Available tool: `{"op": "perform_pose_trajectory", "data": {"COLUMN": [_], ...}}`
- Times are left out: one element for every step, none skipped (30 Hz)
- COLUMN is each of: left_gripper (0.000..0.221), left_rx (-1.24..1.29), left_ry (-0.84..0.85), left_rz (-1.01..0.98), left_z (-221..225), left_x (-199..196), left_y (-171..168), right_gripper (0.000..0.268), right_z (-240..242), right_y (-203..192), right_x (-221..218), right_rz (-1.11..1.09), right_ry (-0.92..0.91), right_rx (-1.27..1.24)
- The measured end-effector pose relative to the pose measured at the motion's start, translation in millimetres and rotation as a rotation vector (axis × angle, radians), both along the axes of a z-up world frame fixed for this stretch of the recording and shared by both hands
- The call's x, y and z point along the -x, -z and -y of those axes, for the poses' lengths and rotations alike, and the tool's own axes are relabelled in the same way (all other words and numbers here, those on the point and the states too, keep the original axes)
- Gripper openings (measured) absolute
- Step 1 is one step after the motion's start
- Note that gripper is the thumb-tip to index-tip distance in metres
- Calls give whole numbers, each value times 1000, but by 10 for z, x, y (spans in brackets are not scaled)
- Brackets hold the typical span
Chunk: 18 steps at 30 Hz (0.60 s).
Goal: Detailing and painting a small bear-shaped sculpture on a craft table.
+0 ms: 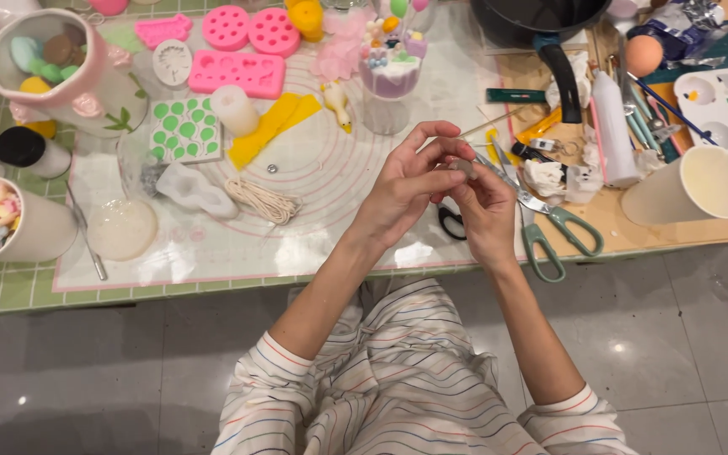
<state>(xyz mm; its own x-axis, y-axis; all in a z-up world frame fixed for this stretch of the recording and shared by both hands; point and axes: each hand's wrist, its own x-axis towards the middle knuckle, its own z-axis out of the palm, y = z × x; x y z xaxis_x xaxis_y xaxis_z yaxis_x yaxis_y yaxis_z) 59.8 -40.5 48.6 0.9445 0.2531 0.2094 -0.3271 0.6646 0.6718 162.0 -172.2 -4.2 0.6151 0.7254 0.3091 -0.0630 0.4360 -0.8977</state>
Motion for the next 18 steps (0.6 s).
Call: {"op": "perform_pose_trajectory", "data": {"left_gripper": [50,50,50,50,51,52,52,53,53,53,53,53,53,55,56,56,53,50], "left_rx": [-1,7,14,12,30,49,50,65,78,78,89,101,100,69,38,38,35,32], "left_ry": [7,30,53,59,110,160,165,203,239,243,257,272,272,260,248,247,246,245], "left_rz": [2,1,1,3,4,5,5,0,-5,-5,-5,-6,-5,-5,-5,-4,-15,-25], "left_z": [10,20,24,18,12,6,8,8,2,5,4,3,6,7,7,4,-3,-11], "left_x": [-33,-66,-102,-134,-164,-196,-213,-229,-241,-253,-266,-279,-274,-267,-256,-282,-304,-325], "left_y": [10,18,23,45,70,97,82,68,51,63,73,83,66,49,33,68,101,132], "right_gripper": [32,32,33,33,33,33,33,33,33,33,33,33,33,32,32,32,33,35], "right_z": [30,60,83,114,147,179,208,236,255,277,293,309,311,311,310,316,314,312], "right_y": [11,20,27,34,44,56,78,101,123,136,146,156,153,149,146,147,147,145], "right_x": [-29,-58,-90,-115,-139,-162,-186,-207,-227,-235,-248,-261,-262,-262,-258,-259,-262,-263], "right_rz": [2,-2,-4,-2,-14,-27,-27,-42,-57,-56,-68,-80,-79,-72,-66,-65,-52,-40], "right_ry": [7,10,12,19,3,-13,-8,-17,-27,-23,-30,-37,-37,-36,-37,-38,-31,-24], "right_rx": [-1,-7,-14,-16,-38,-60,-59,-68,-79,-79,-77,-76,-77,-70,-62,-62,-42,-23]}}
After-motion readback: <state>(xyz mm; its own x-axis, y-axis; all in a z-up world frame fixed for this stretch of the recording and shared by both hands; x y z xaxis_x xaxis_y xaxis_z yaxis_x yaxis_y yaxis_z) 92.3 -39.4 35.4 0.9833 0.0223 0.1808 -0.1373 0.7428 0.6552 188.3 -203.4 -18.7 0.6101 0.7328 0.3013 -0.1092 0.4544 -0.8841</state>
